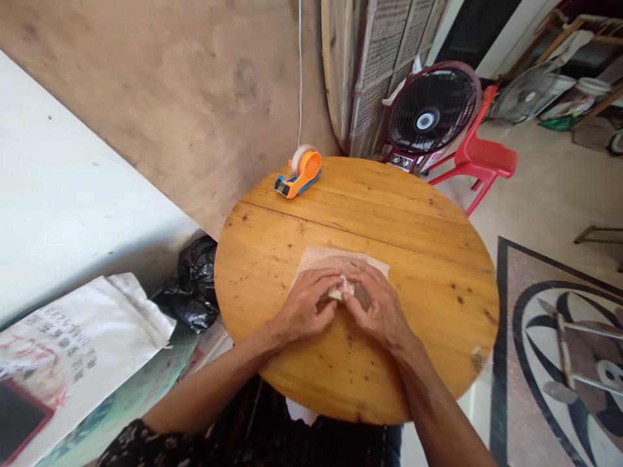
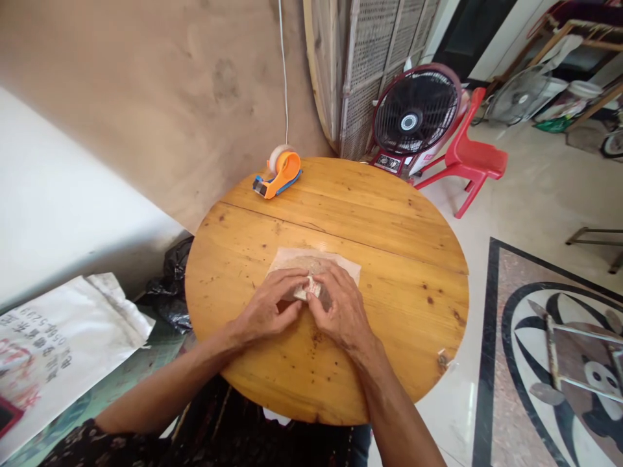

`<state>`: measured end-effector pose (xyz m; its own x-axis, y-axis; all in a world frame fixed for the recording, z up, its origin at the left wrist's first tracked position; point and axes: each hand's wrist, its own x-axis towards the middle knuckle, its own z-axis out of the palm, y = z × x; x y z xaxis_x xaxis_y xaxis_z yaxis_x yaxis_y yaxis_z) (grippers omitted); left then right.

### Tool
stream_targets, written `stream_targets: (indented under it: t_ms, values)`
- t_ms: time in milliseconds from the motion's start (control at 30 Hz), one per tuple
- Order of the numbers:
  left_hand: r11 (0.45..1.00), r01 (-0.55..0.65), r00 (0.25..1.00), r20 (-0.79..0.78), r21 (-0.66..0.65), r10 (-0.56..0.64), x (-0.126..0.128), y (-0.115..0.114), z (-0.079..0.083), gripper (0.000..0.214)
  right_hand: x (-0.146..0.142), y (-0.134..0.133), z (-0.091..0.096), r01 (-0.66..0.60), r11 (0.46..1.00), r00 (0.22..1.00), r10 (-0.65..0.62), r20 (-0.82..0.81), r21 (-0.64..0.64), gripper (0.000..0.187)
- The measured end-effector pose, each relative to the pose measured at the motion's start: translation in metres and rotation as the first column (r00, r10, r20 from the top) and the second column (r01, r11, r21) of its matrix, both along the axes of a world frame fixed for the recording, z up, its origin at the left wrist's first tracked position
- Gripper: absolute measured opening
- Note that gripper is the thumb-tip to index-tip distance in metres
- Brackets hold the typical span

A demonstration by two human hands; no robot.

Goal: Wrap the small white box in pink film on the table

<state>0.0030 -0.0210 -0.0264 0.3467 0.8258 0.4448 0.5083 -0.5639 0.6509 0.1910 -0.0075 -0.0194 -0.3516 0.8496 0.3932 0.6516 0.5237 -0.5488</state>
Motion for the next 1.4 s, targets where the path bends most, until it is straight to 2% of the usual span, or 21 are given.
stream_targets:
  t_ms: [100,233,333,500,600,700,867,933,1067,1133,1200,1400]
  values:
    - [0.997,-0.015,0.999,0.033,-0.072,0.017,-0.008,0.002,0.003,0.041,-0.001,0.000,0.001,-0.014,0.999,1.000,0.014,-0.009,-0.034,0.021]
    - [0.976,-0.197,0.970,-0.160,-0.092,0.181,-0.025,0.006,0.005,0.028,-0.003,0.000,0.001,0.012,0.999,1.000,-0.012,-0.001,-0.035,0.016]
    - [0.951,-0.302,0.890,-0.375,-0.063,0.258,-0.034,0.009,0.008,0.028,-0.003,-0.001,0.001,0.006,1.000,1.000,-0.005,0.008,-0.022,0.016]
    - [0.869,-0.491,0.691,-0.636,-0.065,0.343,-0.032,0.011,0.023,0.041,-0.001,0.001,-0.004,-0.023,1.000,0.999,0.024,0.040,-0.011,0.020]
    - [0.831,-0.527,0.679,-0.677,-0.180,0.284,-0.026,0.012,0.032,0.046,0.000,0.001,-0.006,-0.037,0.999,0.998,0.038,0.059,-0.004,0.024]
    - [0.786,-0.536,0.733,-0.632,-0.308,0.252,-0.023,0.015,0.032,0.046,-0.001,0.001,-0.006,-0.045,0.999,0.997,0.045,0.069,-0.003,0.025]
    - [0.729,-0.545,0.824,-0.426,-0.415,0.374,-0.027,0.020,0.016,0.049,0.000,0.001,-0.001,-0.039,0.999,0.995,0.039,0.087,0.000,0.022]
    - [0.710,-0.489,0.872,-0.286,-0.507,0.396,-0.029,0.022,0.011,0.047,0.000,0.001,0.000,-0.047,0.999,0.995,0.046,0.093,0.013,0.020]
    - [0.674,-0.242,0.942,-0.002,-0.698,0.336,-0.032,0.023,0.011,0.027,0.000,0.001,0.000,-0.061,0.998,0.993,0.059,0.098,0.013,0.021]
    - [0.649,-0.160,0.947,0.069,-0.744,0.313,-0.032,0.022,0.012,0.025,-0.001,0.001,0.000,-0.062,0.998,0.993,0.060,0.104,0.010,0.024]
    - [0.637,-0.126,0.937,0.119,-0.761,0.328,-0.031,0.022,0.012,0.028,-0.001,0.001,0.000,-0.058,0.998,0.992,0.056,0.117,0.012,0.025]
    - [0.686,-0.142,0.880,0.226,-0.714,0.418,-0.016,0.023,0.011,0.027,-0.002,0.002,-0.002,-0.055,0.998,0.988,0.050,0.146,0.028,0.021]
